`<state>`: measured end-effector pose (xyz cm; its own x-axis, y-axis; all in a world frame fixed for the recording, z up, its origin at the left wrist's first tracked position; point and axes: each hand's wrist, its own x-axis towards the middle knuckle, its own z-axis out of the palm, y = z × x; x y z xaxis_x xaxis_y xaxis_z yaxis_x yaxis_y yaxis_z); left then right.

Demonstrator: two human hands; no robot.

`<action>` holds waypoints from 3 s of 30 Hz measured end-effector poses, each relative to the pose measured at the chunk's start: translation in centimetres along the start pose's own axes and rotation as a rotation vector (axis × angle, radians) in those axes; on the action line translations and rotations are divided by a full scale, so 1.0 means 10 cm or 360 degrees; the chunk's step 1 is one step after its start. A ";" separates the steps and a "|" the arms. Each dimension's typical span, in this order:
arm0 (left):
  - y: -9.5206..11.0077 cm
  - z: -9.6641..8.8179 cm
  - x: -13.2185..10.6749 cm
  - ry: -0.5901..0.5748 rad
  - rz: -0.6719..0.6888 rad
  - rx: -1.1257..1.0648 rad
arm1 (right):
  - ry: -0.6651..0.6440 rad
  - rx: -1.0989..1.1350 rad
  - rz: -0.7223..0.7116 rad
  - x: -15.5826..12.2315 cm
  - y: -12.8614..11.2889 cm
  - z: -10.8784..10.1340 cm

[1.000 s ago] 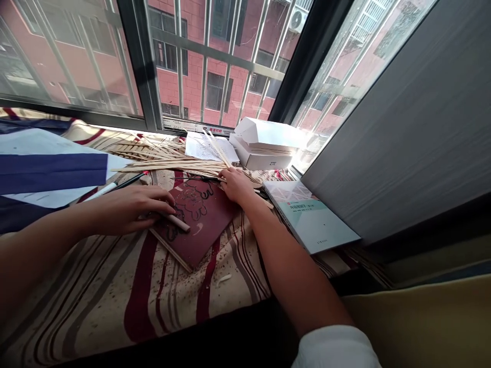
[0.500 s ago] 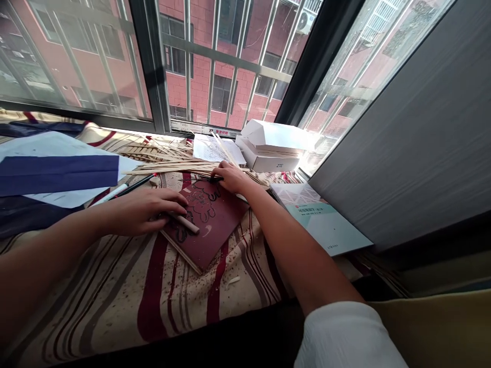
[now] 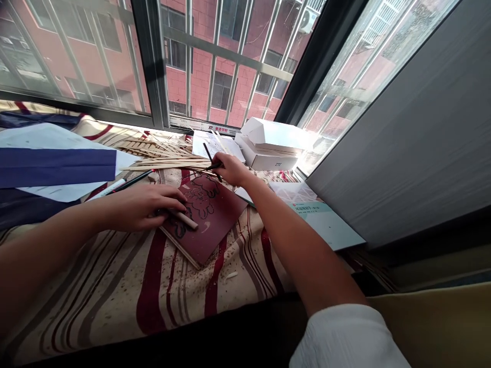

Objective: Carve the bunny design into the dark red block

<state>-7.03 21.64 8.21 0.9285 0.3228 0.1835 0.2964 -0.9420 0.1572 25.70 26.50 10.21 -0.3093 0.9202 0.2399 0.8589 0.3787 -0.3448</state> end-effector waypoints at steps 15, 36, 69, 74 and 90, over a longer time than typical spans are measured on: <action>0.11 -0.01 0.05 0.0002 0.0109 -0.0256 | -0.0035 -0.0404 -0.0302 -2.33 -0.53 -0.31; 0.01 0.29 0.12 0.0059 0.0066 -0.0509 | 0.0281 -0.1210 -0.0459 -2.53 -1.40 0.10; -0.04 0.28 0.12 0.0050 0.0030 -0.0528 | 0.0071 -0.0842 -0.0155 -2.59 -1.09 0.16; -0.04 0.31 0.12 0.0054 0.0046 -0.0536 | 0.0283 -0.1118 -0.0435 -2.62 -1.14 0.16; -0.03 0.28 0.12 0.0041 0.0043 -0.0505 | -0.0449 -0.1079 0.0028 -2.39 -1.53 0.00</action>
<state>-5.35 22.08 5.71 0.9279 0.3041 0.2158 0.1834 -0.8761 0.4460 19.94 -1.33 9.72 -0.3079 0.9508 -0.0347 0.9002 0.3029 0.3127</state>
